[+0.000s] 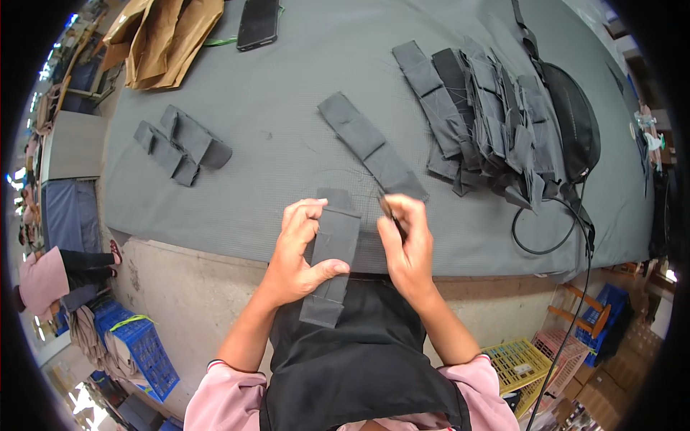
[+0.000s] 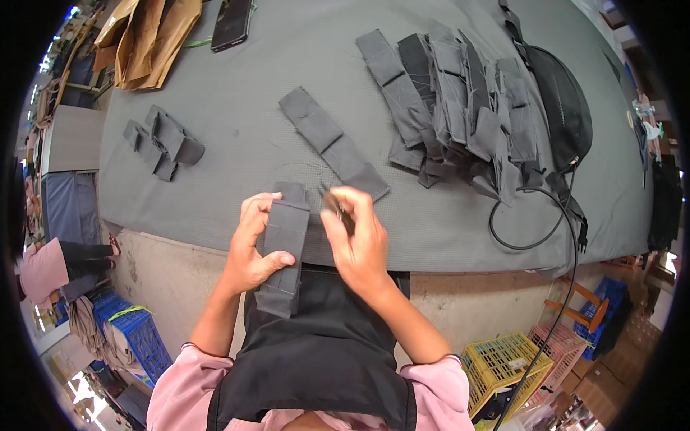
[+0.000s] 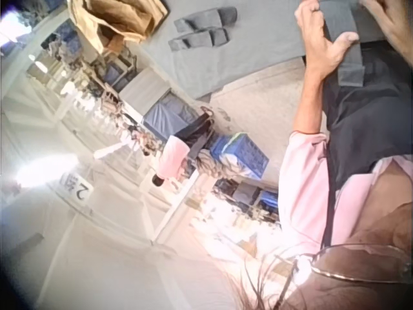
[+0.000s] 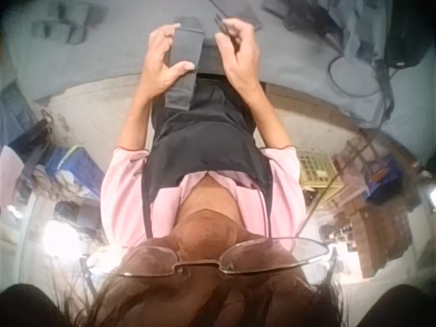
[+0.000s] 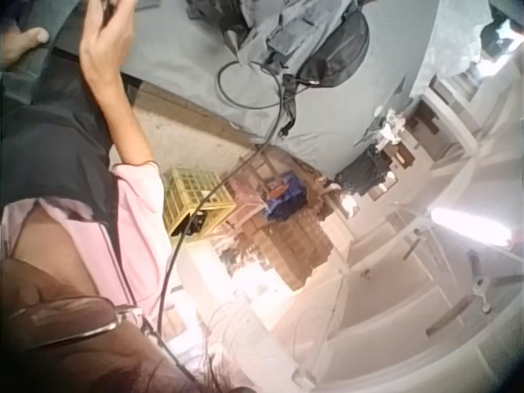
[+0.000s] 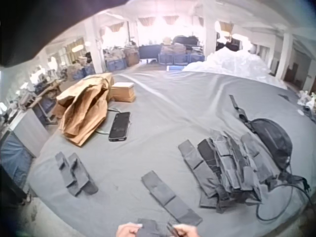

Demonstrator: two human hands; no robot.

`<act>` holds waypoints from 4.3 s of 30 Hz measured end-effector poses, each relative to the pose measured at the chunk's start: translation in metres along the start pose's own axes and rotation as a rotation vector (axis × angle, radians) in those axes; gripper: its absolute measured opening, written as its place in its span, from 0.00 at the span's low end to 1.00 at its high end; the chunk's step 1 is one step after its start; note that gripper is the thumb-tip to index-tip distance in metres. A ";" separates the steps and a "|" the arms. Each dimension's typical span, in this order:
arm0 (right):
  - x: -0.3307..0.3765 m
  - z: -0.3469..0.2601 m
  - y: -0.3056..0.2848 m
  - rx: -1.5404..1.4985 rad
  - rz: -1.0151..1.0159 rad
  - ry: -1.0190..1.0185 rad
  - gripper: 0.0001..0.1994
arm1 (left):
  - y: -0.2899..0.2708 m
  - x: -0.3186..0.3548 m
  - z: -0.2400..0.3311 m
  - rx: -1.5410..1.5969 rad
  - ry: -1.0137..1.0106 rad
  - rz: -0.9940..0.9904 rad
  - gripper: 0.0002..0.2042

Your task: The person uses a small knife to cut threads and trim the edges of gray fabric strips on a work table. They handle the fabric pieces one by one, making precise cuts and placing the finished items into a pile.

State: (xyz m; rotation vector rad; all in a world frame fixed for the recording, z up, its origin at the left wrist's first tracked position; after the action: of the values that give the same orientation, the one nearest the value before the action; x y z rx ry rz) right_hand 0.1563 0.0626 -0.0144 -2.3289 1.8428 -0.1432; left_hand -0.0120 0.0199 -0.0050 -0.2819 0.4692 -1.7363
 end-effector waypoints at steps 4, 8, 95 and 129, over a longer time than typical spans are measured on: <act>0.022 -0.028 -0.002 0.289 -0.132 -0.178 0.18 | -0.006 -0.004 -0.005 0.056 -0.024 0.012 0.34; 0.025 -0.035 -0.005 0.426 -0.145 -0.241 0.17 | -0.007 -0.006 -0.001 0.009 -0.004 0.004 0.36; 0.028 -0.015 0.006 -0.048 -0.208 0.143 0.05 | 0.001 -0.015 0.008 -0.186 0.054 0.297 0.37; 0.023 -0.065 -0.029 0.366 -0.083 -0.411 0.19 | -0.019 -0.027 -0.025 0.083 -0.026 0.237 0.29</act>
State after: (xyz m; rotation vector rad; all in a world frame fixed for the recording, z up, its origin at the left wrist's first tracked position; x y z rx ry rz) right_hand 0.1783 0.0418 0.0538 -1.9999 1.3915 -0.0069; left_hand -0.0340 0.0533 -0.0167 -0.1815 0.3940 -1.5148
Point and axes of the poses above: each hand's wrist, its own x-axis away from the middle knuckle, its own y-axis out of the palm, z = x × y, the point moved 6 cm from there along -x, towards the middle knuckle, and after that the axes turned 7 degrees about -z, right-handed, at the moved point
